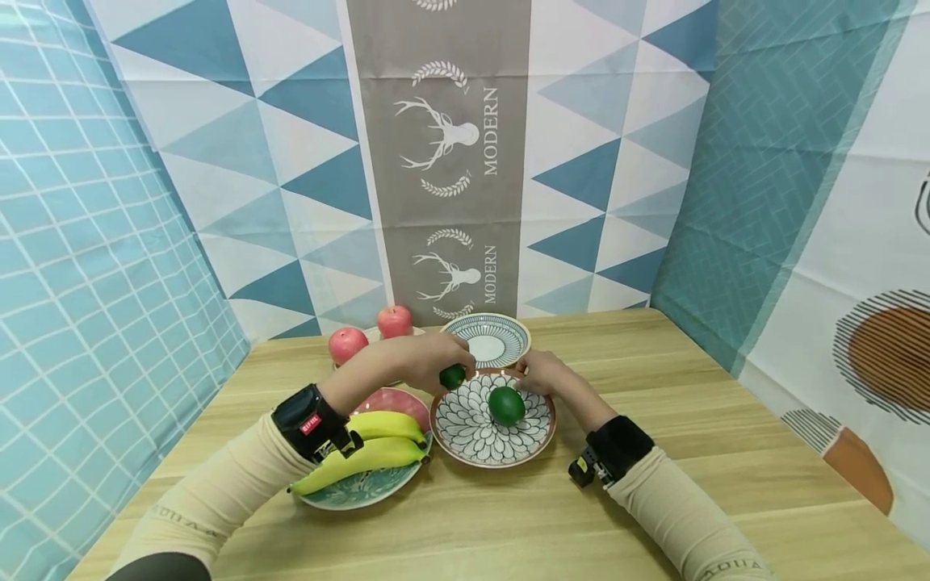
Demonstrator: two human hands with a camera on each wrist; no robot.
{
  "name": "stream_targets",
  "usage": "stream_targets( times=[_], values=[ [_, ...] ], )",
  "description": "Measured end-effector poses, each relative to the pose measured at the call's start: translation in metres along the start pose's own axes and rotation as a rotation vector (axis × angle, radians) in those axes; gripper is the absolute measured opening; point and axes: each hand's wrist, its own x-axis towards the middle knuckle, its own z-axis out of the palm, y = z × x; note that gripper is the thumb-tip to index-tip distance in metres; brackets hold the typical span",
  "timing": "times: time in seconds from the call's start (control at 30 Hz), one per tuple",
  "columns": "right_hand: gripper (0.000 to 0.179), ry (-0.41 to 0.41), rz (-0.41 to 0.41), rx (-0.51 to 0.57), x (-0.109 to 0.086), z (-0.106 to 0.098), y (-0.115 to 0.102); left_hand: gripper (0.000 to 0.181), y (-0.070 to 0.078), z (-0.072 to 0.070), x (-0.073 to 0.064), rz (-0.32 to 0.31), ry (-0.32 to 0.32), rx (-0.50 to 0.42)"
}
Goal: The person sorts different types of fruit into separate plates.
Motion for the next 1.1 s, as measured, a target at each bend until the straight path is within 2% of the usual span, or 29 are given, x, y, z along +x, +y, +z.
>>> stream_targets(
  times=[0.2,0.57,0.87,1.1],
  values=[
    [0.013,-0.012,-0.011,-0.005,0.001,0.001,0.000,0.040,0.011,0.003,0.002,0.021,-0.020,-0.031],
    [0.012,-0.004,-0.023,-0.012,-0.001,0.000,-0.001,0.041,0.016,0.019,0.013,0.055,-0.098,-0.068],
    [0.012,0.007,-0.048,-0.030,0.001,-0.002,0.001,0.043,0.020,0.025,0.019,0.056,-0.152,-0.044],
    [0.012,0.001,-0.022,-0.008,0.000,-0.001,0.001,0.041,0.025,0.031,0.024,0.051,-0.186,-0.024]
  ],
)
